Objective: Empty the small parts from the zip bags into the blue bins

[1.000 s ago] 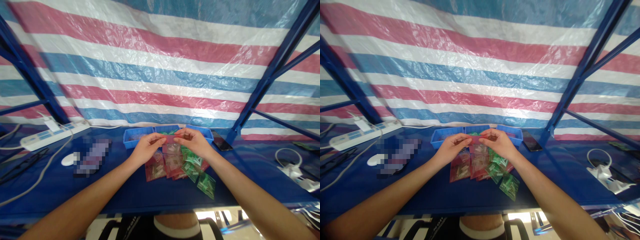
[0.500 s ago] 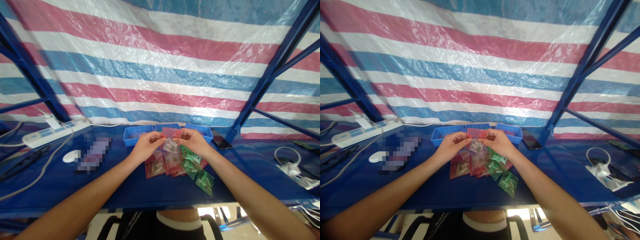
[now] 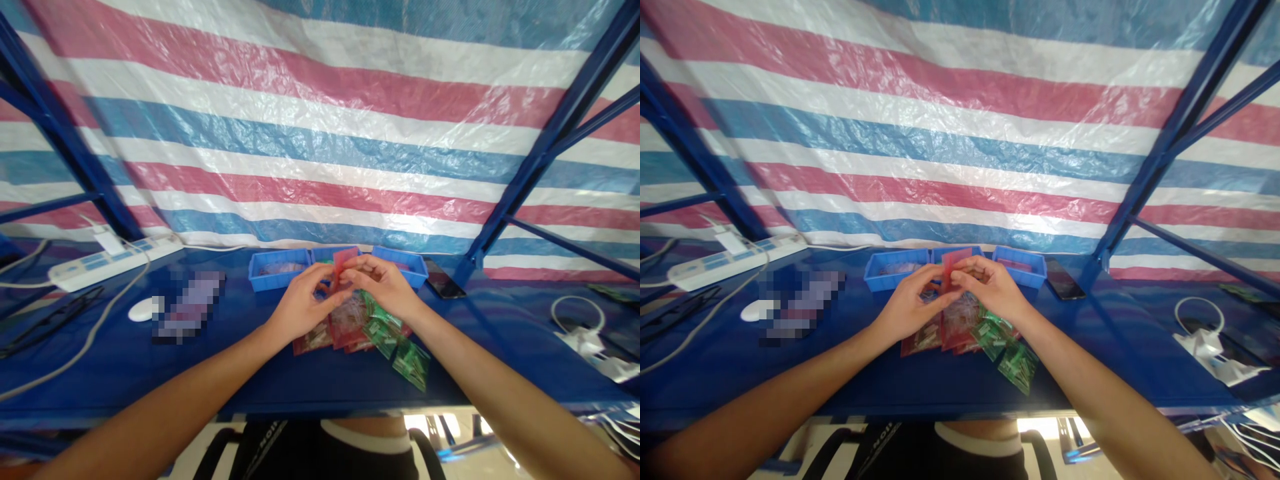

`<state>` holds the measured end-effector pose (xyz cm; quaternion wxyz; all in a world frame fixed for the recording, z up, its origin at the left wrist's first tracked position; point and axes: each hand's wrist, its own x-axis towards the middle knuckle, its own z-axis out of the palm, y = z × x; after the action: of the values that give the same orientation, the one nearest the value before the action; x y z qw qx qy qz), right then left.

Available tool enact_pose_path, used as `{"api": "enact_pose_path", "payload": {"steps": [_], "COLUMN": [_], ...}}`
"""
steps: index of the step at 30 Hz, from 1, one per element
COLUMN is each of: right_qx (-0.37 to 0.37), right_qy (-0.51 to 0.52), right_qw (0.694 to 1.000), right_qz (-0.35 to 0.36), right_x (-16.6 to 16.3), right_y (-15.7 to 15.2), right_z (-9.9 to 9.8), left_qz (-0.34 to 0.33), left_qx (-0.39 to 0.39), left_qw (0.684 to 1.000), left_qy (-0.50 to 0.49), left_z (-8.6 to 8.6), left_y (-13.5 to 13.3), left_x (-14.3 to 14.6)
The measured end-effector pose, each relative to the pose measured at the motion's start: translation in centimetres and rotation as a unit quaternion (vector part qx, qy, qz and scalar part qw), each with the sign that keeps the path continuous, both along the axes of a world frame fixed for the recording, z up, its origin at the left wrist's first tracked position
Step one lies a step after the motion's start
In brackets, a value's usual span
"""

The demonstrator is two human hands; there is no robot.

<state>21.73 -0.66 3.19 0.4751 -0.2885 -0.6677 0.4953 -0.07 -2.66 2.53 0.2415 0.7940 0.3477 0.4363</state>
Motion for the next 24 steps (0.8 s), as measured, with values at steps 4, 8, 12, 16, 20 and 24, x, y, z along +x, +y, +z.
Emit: {"api": "enact_pose_path", "payload": {"steps": [4, 8, 12, 16, 20, 24], "right_qx": [0.021, 0.049, 0.011, 0.006, 0.047, 0.07], "right_qy": [0.017, 0.031, 0.007, -0.002, 0.009, -0.02], "right_qw": [0.998, 0.986, 0.998, 0.997, 0.988, 0.987], "right_qz": [-0.052, -0.158, -0.063, -0.077, -0.146, -0.142], "right_x": [0.5, 1.1, 0.9, 0.7, 0.9, 0.7], "right_y": [0.5, 1.6, 1.8, 1.8, 1.9, 1.2], "right_z": [0.1, -0.4, -0.9, -1.3, -1.2, -0.8], "left_qz": [0.044, 0.046, 0.009, -0.009, 0.082, 0.021], "left_qx": [-0.064, -0.123, -0.157, -0.15, -0.031, -0.016], "left_qw": [0.995, 0.982, 0.974, 0.972, 0.989, 0.997], "left_qy": [-0.062, -0.136, -0.16, -0.179, -0.117, -0.066], "left_z": [-0.5, -0.7, -0.9, -1.4, -1.5, -1.0], "left_y": [1.2, 2.0, 2.1, 2.5, 2.4, 1.2], "left_x": [-0.6, -0.9, -0.7, -0.6, -0.9, -0.3]}}
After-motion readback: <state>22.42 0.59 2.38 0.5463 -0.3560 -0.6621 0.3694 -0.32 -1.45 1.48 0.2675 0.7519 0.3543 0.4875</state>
